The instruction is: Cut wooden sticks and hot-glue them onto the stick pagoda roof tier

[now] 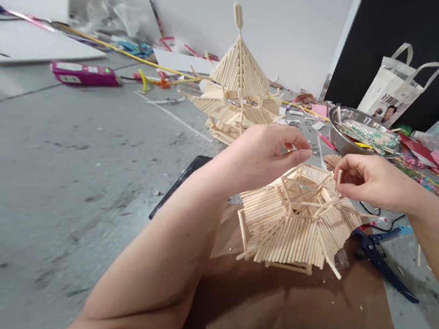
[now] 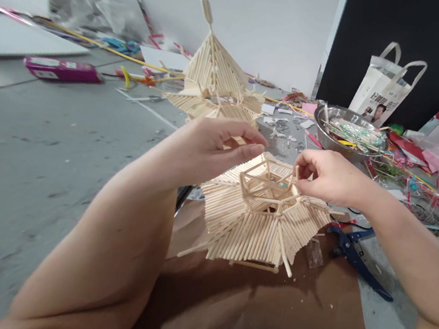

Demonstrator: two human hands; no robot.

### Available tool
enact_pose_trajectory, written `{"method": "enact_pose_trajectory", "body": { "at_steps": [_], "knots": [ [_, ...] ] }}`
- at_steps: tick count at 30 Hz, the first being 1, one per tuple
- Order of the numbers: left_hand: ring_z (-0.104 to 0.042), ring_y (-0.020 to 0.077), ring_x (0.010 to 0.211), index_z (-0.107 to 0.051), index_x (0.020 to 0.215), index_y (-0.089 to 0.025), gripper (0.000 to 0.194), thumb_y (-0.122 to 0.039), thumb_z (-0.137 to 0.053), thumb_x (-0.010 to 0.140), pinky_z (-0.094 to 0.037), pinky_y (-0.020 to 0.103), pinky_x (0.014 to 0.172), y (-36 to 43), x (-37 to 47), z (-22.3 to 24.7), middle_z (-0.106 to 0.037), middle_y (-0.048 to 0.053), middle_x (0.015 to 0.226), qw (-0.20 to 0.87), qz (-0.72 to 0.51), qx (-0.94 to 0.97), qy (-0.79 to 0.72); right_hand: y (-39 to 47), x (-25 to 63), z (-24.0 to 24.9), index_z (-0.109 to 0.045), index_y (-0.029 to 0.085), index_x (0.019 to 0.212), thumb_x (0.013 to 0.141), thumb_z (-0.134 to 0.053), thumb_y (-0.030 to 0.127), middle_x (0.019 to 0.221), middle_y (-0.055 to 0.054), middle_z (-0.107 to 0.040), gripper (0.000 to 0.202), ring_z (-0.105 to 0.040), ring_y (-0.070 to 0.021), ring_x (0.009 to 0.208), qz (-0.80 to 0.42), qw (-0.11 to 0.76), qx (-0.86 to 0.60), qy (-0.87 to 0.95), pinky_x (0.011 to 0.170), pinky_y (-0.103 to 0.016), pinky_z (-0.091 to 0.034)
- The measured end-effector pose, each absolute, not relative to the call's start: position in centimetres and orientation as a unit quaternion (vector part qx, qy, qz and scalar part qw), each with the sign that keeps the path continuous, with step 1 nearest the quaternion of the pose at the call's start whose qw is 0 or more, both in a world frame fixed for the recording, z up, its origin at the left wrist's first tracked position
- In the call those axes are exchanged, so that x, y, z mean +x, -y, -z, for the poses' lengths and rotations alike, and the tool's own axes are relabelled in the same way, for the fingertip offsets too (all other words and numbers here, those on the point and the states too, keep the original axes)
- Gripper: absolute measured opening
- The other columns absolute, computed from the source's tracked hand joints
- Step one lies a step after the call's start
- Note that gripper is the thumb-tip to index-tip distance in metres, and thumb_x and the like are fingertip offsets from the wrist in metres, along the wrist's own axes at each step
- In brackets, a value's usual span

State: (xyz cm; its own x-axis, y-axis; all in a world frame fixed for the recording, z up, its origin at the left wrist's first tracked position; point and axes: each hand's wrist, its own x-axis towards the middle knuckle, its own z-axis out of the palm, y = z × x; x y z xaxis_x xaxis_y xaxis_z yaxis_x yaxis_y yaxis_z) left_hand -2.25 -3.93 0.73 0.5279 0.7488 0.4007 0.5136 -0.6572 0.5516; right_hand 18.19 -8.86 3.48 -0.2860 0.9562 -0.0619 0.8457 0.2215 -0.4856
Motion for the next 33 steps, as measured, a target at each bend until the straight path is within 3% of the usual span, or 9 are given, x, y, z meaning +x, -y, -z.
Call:
{"method": "enact_pose_trajectory", "body": {
  "at_steps": [9,14,18,23,33],
  "knots": [
    [-0.057,0.0128,0.072,-0.064,0.085,-0.016,0.027,-0.034,-0.045,0.079,-0.042,0.025,0.067,4.1,-2.2,-0.9,-0.067,0.003,0.083,0.198,-0.317,0.853,-0.364,9.8,19.3,-4.3,-0.058,0.02,0.07,0.07,-0.054,0.025,0.06,0.002,-0.058,0.006,-0.049,-0.0094,0.053,-0.15,0.036,-0.616,0.772,0.052,-0.026,-0.035],
    [-0.058,0.0141,0.075,-0.064,0.084,-0.016,0.026,-0.034,-0.045,0.079,-0.043,0.025,0.067,4.1,-2.3,-1.0,-0.067,0.003,0.084,0.194,-0.311,0.855,-0.366,10.0,19.3,-4.3,-0.063,0.022,0.073,0.075,-0.05,0.031,0.073,-0.002,-0.063,0.016,-0.055,-0.0144,0.063,-0.043,-0.036,-0.605,0.795,0.059,-0.03,-0.036],
    [-0.058,0.0137,0.075,-0.064,0.084,-0.016,0.025,-0.032,-0.045,0.08,-0.043,0.025,0.068,4.2,-2.2,-1.0,-0.066,0.003,0.082,0.195,-0.311,0.855,-0.366,10.0,18.9,-4.3,-0.065,0.021,0.073,0.076,-0.049,0.032,0.09,-0.005,-0.062,0.019,-0.056,-0.0174,0.078,-0.016,0.015,-0.573,0.819,0.069,-0.032,-0.037],
    [-0.058,0.014,0.075,-0.064,0.084,-0.016,0.027,-0.035,-0.045,0.08,-0.041,0.025,0.067,4.1,-2.3,-0.9,-0.066,0.003,0.082,0.193,-0.308,0.855,-0.369,9.9,17.9,-3.9,-0.067,0.021,0.075,0.075,-0.054,0.031,0.075,-0.002,-0.062,0.017,-0.055,-0.0132,0.067,-0.127,0.065,-0.592,0.793,0.062,-0.029,-0.037],
    [-0.057,0.0138,0.075,-0.063,0.084,-0.017,0.026,-0.036,-0.045,0.08,-0.041,0.025,0.066,3.9,-2.3,-0.7,-0.066,0.003,0.085,0.188,-0.313,0.856,-0.367,8.8,17.8,-2.9,-0.069,0.019,0.073,0.072,-0.058,0.027,0.078,-0.002,-0.059,0.014,-0.053,-0.0119,0.069,-0.204,0.108,-0.567,0.79,0.067,-0.028,-0.039]
  ]
}}
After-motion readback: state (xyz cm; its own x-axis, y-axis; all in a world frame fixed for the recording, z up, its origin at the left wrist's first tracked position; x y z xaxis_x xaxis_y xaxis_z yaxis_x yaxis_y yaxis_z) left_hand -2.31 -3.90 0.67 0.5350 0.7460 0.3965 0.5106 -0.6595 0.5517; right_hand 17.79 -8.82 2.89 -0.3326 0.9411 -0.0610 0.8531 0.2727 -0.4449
